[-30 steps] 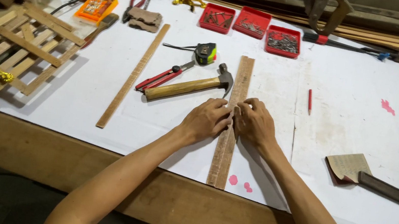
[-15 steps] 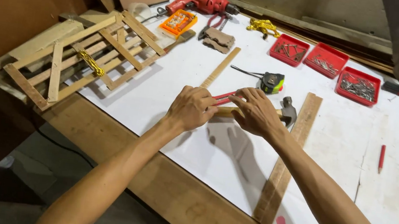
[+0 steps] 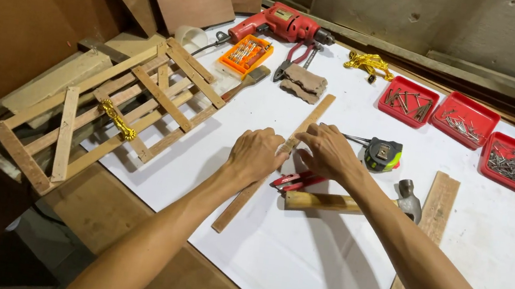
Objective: Measuring, marking, and sanding small wood strips at a workbench to assemble a furniture component.
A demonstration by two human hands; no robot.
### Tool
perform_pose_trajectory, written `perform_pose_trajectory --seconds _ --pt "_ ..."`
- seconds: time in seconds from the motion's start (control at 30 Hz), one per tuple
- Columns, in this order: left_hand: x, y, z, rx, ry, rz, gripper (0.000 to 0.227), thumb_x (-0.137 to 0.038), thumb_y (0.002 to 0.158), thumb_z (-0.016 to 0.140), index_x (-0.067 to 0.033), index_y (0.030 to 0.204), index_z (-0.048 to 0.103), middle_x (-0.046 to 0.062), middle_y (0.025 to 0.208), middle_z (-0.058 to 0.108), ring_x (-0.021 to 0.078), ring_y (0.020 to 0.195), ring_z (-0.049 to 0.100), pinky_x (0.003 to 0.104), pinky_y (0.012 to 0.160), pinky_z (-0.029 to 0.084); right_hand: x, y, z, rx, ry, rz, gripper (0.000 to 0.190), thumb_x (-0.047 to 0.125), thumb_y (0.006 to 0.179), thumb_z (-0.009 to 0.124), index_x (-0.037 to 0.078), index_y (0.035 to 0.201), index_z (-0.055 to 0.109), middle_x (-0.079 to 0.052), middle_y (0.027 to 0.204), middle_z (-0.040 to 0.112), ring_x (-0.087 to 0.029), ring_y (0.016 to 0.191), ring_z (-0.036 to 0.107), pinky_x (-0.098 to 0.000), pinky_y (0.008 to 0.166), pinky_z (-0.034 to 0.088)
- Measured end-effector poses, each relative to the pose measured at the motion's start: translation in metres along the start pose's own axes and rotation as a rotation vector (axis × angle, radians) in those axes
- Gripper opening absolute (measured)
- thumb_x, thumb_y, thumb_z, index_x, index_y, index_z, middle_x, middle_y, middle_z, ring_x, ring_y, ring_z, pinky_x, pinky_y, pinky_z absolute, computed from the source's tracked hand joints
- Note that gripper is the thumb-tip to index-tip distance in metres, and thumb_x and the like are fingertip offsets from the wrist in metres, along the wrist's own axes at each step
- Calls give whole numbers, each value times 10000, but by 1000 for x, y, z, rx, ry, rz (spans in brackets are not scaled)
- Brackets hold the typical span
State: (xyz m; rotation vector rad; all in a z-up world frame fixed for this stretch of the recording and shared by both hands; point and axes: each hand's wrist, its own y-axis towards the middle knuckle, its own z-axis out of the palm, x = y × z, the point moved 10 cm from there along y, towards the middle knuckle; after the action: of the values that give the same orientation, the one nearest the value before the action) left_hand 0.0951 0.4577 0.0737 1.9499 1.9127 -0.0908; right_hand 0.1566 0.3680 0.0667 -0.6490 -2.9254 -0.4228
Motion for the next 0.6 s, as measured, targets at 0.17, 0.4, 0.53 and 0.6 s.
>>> perform_pose_trajectory --seconds 0.17,0.4,0.53,0.6 --pt "5 10 8 126 -98 -150 413 -333 711 873 34 837 732 218 869 679 335 763 690 451 658 567 -15 8 22 29 38 1 165 167 867 685 100 1002 755 -81 803 654 -265 754 625 -424 786 527" --pt "34 8 44 8 -105 -142 252 -242 812 747 3 868 740 161 815 690 238 645 684 370 543 550 1 -2 0 -63 129 -89 258 142 849 694 98 1100 732 -107 829 645 -300 775 615 -442 726 509" --pt "24 2 25 -22 -193 -138 261 -252 834 703 6 854 735 146 793 684 219 611 656 367 529 535 6 -16 -8 18 128 -56 488 146 834 716 144 1316 640 -120 940 670 -321 887 632 -460 837 509" --pt "22 -4 13 6 -483 -234 389 -266 997 577 59 816 690 168 732 695 182 621 612 339 630 510 13 -25 -25 -77 153 -58 739 135 819 741 148 1499 450 -196 1211 609 -370 1014 614 -460 905 514"
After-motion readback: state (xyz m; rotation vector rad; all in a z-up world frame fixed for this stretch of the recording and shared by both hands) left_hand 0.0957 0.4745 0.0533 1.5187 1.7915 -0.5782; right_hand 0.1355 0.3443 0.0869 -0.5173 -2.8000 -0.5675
